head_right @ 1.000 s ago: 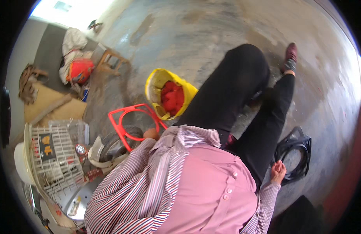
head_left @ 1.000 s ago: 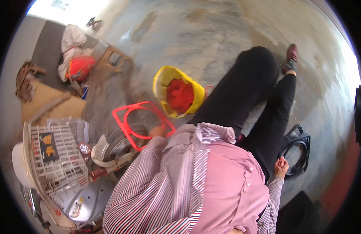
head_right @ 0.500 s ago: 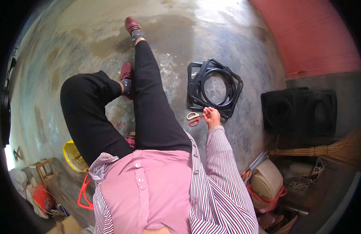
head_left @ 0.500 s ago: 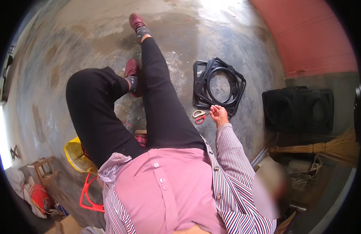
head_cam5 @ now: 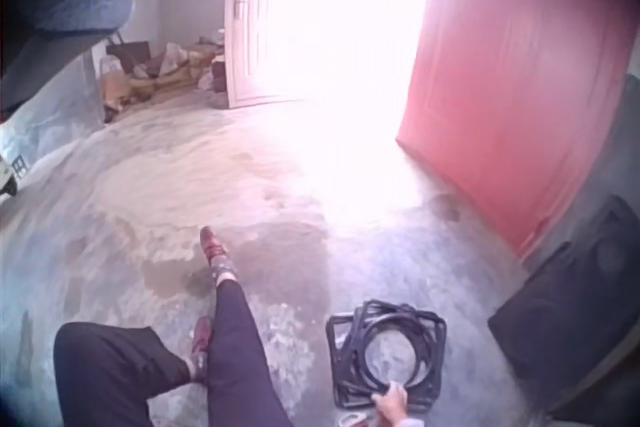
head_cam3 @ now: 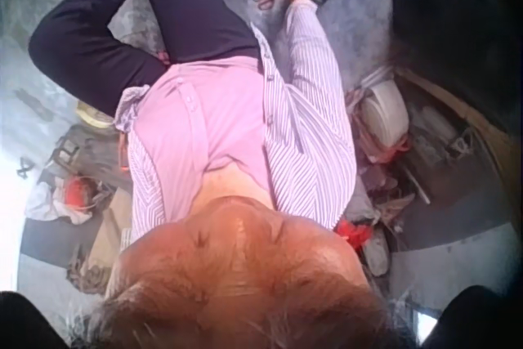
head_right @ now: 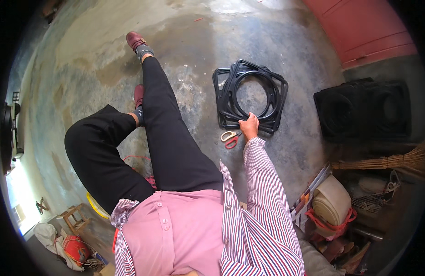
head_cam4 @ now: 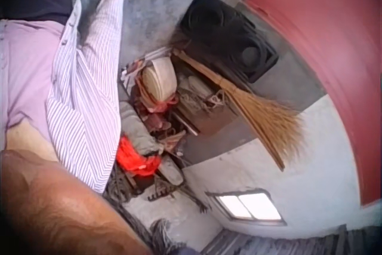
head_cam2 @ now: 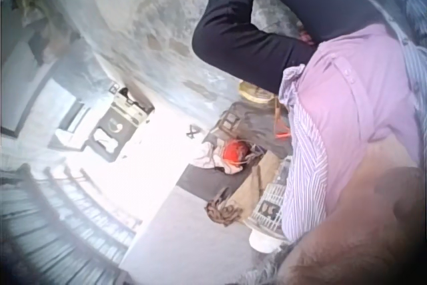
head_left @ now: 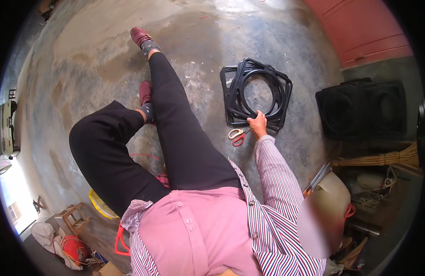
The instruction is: Winding red plastic twine onto plastic frames.
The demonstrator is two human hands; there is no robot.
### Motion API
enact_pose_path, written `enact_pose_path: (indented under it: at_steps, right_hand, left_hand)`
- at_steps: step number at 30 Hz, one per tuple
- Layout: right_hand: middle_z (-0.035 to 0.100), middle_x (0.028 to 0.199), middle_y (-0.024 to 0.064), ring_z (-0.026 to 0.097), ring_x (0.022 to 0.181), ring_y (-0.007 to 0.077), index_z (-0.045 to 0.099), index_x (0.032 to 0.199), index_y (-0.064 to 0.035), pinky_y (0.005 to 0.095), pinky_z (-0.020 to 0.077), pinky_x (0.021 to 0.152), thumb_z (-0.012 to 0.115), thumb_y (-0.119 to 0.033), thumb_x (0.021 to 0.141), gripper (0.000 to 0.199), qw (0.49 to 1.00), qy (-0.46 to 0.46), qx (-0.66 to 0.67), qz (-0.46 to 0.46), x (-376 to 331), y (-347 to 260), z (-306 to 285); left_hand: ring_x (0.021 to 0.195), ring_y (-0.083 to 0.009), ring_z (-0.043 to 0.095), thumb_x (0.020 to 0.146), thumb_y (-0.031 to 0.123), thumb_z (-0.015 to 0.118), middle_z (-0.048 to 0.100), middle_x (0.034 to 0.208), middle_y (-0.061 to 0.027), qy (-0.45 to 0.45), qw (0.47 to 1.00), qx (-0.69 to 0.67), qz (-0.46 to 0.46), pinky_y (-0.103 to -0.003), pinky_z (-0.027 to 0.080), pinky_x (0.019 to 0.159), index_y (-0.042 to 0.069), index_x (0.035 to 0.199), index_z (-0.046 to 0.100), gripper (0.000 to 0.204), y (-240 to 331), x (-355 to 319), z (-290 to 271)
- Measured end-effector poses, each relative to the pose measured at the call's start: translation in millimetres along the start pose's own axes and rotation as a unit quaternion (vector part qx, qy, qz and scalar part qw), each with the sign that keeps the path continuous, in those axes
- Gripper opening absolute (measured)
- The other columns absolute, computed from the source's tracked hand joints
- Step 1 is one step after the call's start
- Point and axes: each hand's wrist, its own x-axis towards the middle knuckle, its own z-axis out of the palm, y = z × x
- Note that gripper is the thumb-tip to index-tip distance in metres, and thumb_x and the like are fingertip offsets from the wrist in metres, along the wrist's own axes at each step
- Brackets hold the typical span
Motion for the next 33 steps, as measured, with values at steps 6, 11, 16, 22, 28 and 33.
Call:
enact_pose_path:
  at_steps: [6, 11, 16, 22, 28, 33]
  right_hand:
    - [0.051, 0.136, 0.0114, 0.042, 0.132, 0.0293, 0.050, 0.132, -0.0109, 0.0471, 0.0405, 0.105, 0.075, -0.023, 0.075, 0.064, 0.992, -0.057, -0.106, -0.021, -3, -19, -12]
    - [0.056, 0.119, 0.0096, 0.050, 0.118, 0.0306, 0.054, 0.122, -0.0104, 0.0489, 0.0431, 0.093, 0.068, -0.016, 0.076, 0.048, 0.967, -0.034, -0.221, -0.121, -12, -16, -12]
    - [0.058, 0.117, 0.0083, 0.051, 0.116, 0.0284, 0.049, 0.132, -0.0112, 0.0507, 0.0387, 0.094, 0.063, -0.012, 0.078, 0.056, 0.951, -0.025, -0.270, -0.146, -23, -14, -7]
    - [0.057, 0.116, 0.0054, 0.051, 0.114, 0.0252, 0.039, 0.142, -0.0135, 0.0523, 0.0374, 0.095, 0.074, -0.017, 0.071, 0.080, 0.950, -0.007, -0.261, -0.171, -36, -13, -1]
    - [0.057, 0.113, 0.0057, 0.051, 0.111, 0.0240, 0.045, 0.135, -0.0128, 0.0475, 0.0368, 0.096, 0.080, -0.026, 0.064, 0.080, 0.932, -0.024, -0.299, -0.202, -46, -16, 1]
    - [0.059, 0.110, 0.0094, 0.055, 0.107, 0.0278, 0.059, 0.117, -0.0090, 0.0429, 0.0425, 0.091, 0.077, -0.034, 0.062, 0.063, 0.931, -0.059, -0.265, -0.243, -41, -32, 0]
  left_hand:
    - [0.096, -0.0297, 0.067, 0.093, 0.028, 0.054, 0.070, 0.105, -0.0118, -0.011, 1.000, 0.007, -0.012, -0.042, 0.053, 0.080, 0.008, 0.107, 0.070, 0.029, 4, 14, 3]
    - [0.094, -0.0292, 0.067, 0.093, 0.028, 0.054, 0.070, 0.104, -0.0116, -0.013, 1.000, -0.003, -0.013, -0.041, 0.053, 0.079, 0.007, 0.107, 0.069, 0.029, 4, 20, 0]
    - [0.092, -0.0286, 0.067, 0.093, 0.028, 0.054, 0.070, 0.103, -0.0115, -0.013, 1.000, -0.021, -0.005, -0.040, 0.053, 0.079, 0.006, 0.107, 0.069, 0.029, 2, 18, -7]
    - [0.090, -0.0280, 0.067, 0.094, 0.027, 0.054, 0.071, 0.102, -0.0113, -0.003, 0.998, -0.058, -0.003, -0.039, 0.053, 0.078, 0.005, 0.107, 0.068, 0.029, -27, -20, -23]
    - [0.088, -0.0273, 0.068, 0.094, 0.026, 0.054, 0.071, 0.100, -0.0111, -0.027, 0.991, -0.097, -0.089, -0.037, 0.053, 0.077, 0.004, 0.108, 0.067, 0.029, -119, -151, -24]
    - [0.086, -0.0267, 0.068, 0.095, 0.026, 0.054, 0.071, 0.099, -0.0110, -0.060, 0.961, -0.116, -0.243, -0.036, 0.052, 0.077, 0.003, 0.108, 0.067, 0.029, -190, -305, -18]
